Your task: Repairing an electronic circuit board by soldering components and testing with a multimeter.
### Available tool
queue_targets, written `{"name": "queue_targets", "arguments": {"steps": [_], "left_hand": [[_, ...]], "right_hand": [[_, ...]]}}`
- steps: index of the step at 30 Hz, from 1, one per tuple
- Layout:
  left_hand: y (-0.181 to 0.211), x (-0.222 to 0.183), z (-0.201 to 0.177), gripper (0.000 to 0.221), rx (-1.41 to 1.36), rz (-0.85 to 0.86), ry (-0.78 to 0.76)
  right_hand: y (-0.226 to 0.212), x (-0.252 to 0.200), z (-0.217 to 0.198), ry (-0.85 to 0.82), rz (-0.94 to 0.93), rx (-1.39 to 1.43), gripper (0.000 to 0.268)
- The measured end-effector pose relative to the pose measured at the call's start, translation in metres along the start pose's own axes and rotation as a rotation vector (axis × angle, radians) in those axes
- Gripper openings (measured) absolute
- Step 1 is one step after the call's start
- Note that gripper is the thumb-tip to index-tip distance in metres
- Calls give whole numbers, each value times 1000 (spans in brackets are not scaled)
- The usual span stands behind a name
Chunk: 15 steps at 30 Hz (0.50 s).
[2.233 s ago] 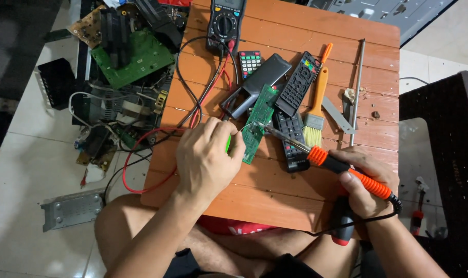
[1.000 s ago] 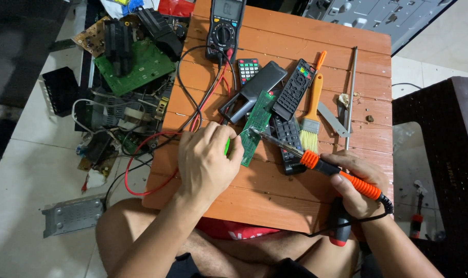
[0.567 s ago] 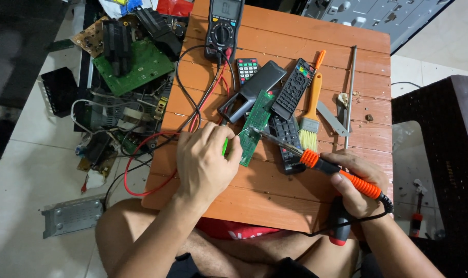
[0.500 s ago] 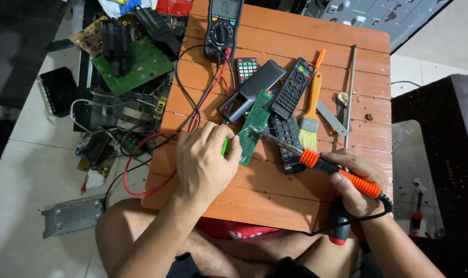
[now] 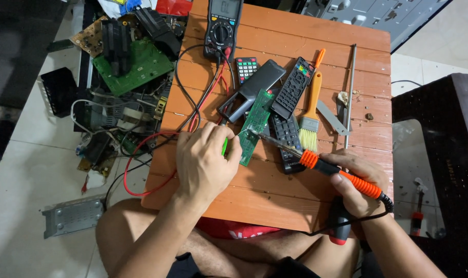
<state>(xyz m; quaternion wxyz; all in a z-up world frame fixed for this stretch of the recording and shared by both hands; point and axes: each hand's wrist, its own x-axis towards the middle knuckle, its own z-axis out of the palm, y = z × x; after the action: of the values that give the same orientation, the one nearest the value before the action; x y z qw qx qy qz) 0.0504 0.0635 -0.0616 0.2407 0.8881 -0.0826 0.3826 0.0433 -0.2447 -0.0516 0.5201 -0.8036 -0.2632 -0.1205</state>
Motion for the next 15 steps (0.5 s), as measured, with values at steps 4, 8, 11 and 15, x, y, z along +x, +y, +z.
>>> {"name": "queue_targets", "arguments": {"steps": [4, 8, 11, 15], "left_hand": [[2, 2, -3, 12, 5, 4, -3], [0, 0, -1, 11, -10, -1, -2], [-1, -1, 0, 12, -9, 2, -1], [1, 1, -3, 11, -10, -4, -6]], "right_hand": [[-3, 2, 1, 9, 6, -4, 39], [-5, 3, 1, 1, -3, -19, 38], [-4, 3, 1, 3, -4, -8, 38], [-3, 3, 0, 5, 3, 0, 38]]}}
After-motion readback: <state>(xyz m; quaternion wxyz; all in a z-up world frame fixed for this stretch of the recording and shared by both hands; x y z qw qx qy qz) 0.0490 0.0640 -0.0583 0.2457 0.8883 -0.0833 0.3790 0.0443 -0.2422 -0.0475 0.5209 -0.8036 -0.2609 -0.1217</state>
